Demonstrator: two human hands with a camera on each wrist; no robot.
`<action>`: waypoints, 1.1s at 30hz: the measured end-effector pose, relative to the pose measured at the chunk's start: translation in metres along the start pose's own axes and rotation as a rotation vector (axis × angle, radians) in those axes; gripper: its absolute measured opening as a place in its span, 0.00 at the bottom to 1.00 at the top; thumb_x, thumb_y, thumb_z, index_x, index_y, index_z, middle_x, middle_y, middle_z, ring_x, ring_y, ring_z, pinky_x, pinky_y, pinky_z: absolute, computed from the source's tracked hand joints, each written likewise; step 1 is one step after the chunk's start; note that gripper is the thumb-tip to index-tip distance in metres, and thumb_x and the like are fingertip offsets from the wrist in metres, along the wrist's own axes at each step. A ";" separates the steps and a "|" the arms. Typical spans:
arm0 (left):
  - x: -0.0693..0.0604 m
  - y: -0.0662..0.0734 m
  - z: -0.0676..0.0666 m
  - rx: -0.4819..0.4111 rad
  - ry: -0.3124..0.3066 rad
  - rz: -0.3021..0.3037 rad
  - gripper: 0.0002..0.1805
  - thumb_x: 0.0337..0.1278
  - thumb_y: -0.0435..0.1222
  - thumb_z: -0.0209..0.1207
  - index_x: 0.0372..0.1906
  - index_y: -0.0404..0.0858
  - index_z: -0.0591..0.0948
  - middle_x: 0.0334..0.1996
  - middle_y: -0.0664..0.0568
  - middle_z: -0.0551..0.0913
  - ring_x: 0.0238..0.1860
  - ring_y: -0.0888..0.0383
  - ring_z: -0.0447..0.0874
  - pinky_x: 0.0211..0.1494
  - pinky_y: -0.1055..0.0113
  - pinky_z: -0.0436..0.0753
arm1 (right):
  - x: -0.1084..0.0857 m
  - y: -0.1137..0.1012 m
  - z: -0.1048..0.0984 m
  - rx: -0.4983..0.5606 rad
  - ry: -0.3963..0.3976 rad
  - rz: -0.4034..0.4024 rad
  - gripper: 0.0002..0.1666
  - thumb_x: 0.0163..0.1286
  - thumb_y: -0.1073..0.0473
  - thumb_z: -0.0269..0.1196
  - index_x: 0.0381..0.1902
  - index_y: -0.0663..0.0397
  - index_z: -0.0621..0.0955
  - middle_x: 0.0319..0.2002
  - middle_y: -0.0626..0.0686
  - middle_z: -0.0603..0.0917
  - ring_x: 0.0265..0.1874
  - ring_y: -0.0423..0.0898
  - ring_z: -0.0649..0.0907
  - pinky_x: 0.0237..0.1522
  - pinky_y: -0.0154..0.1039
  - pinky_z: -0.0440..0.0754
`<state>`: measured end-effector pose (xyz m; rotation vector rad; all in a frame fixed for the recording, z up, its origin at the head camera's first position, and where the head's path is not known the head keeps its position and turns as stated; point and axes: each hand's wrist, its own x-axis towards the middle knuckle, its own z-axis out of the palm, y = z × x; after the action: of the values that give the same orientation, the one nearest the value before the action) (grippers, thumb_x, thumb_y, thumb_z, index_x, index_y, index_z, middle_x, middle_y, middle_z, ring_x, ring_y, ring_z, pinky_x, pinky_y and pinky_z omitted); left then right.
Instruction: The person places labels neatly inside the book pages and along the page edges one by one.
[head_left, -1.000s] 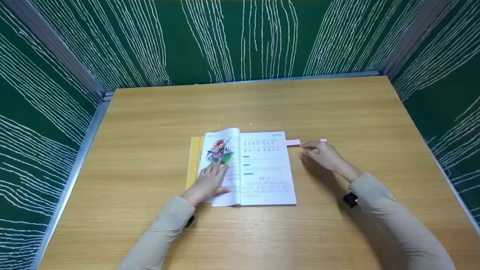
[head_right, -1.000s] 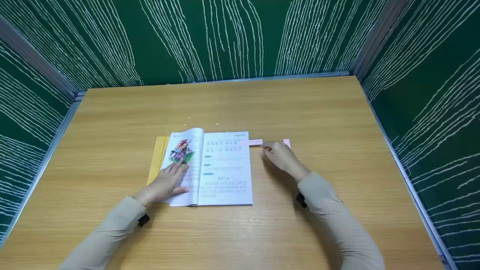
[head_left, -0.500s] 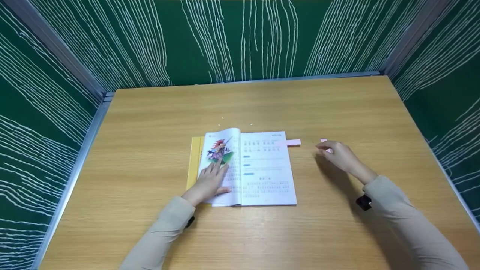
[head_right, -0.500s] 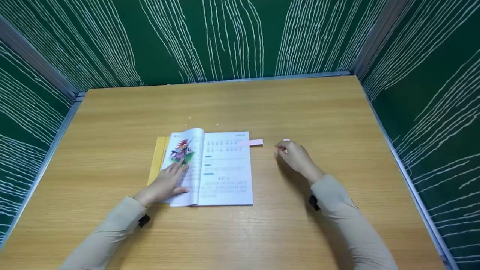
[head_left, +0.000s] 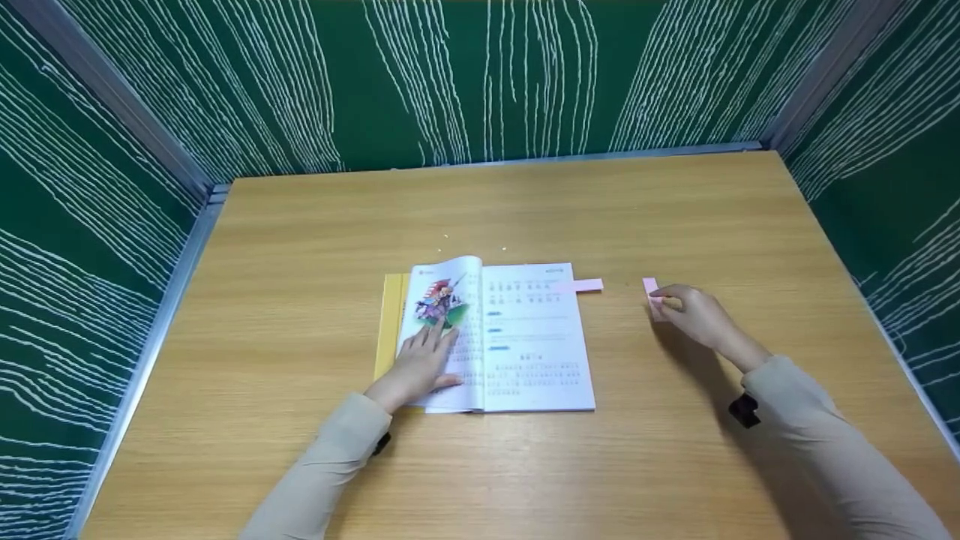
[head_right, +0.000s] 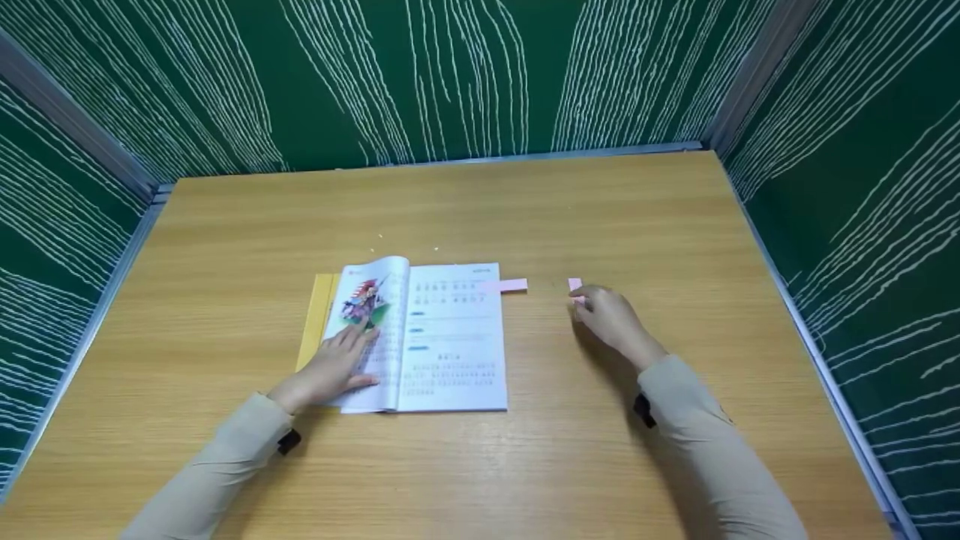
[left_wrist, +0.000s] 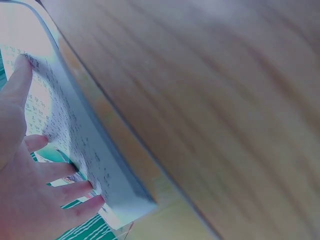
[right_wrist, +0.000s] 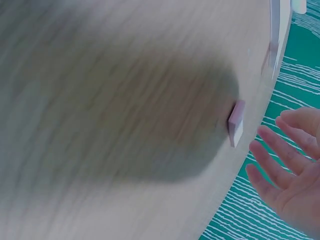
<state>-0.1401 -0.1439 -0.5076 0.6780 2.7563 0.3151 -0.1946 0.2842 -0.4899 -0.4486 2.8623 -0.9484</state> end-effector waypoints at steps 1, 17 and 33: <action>0.000 0.000 0.000 0.001 -0.003 -0.002 0.46 0.49 0.59 0.50 0.67 0.36 0.51 0.67 0.35 0.42 0.65 0.37 0.45 0.64 0.46 0.51 | 0.000 0.001 0.000 -0.004 0.004 -0.009 0.15 0.63 0.66 0.54 0.44 0.73 0.76 0.46 0.71 0.75 0.49 0.66 0.72 0.51 0.60 0.66; -0.002 0.001 -0.003 -0.012 0.014 0.011 0.45 0.49 0.58 0.49 0.67 0.35 0.53 0.66 0.34 0.46 0.64 0.35 0.47 0.62 0.44 0.53 | -0.005 0.018 0.005 -0.039 -0.024 -0.061 0.24 0.57 0.65 0.61 0.50 0.73 0.73 0.50 0.71 0.73 0.51 0.66 0.71 0.53 0.58 0.65; -0.001 0.002 -0.001 0.010 0.012 0.004 0.45 0.49 0.59 0.49 0.67 0.36 0.53 0.66 0.34 0.45 0.64 0.36 0.47 0.62 0.45 0.54 | -0.005 0.027 0.007 -0.063 -0.077 -0.059 0.25 0.58 0.64 0.61 0.52 0.73 0.72 0.57 0.68 0.68 0.57 0.68 0.62 0.55 0.61 0.59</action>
<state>-0.1388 -0.1432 -0.5060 0.6868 2.7704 0.3071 -0.1956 0.3022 -0.5121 -0.5656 2.8303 -0.8328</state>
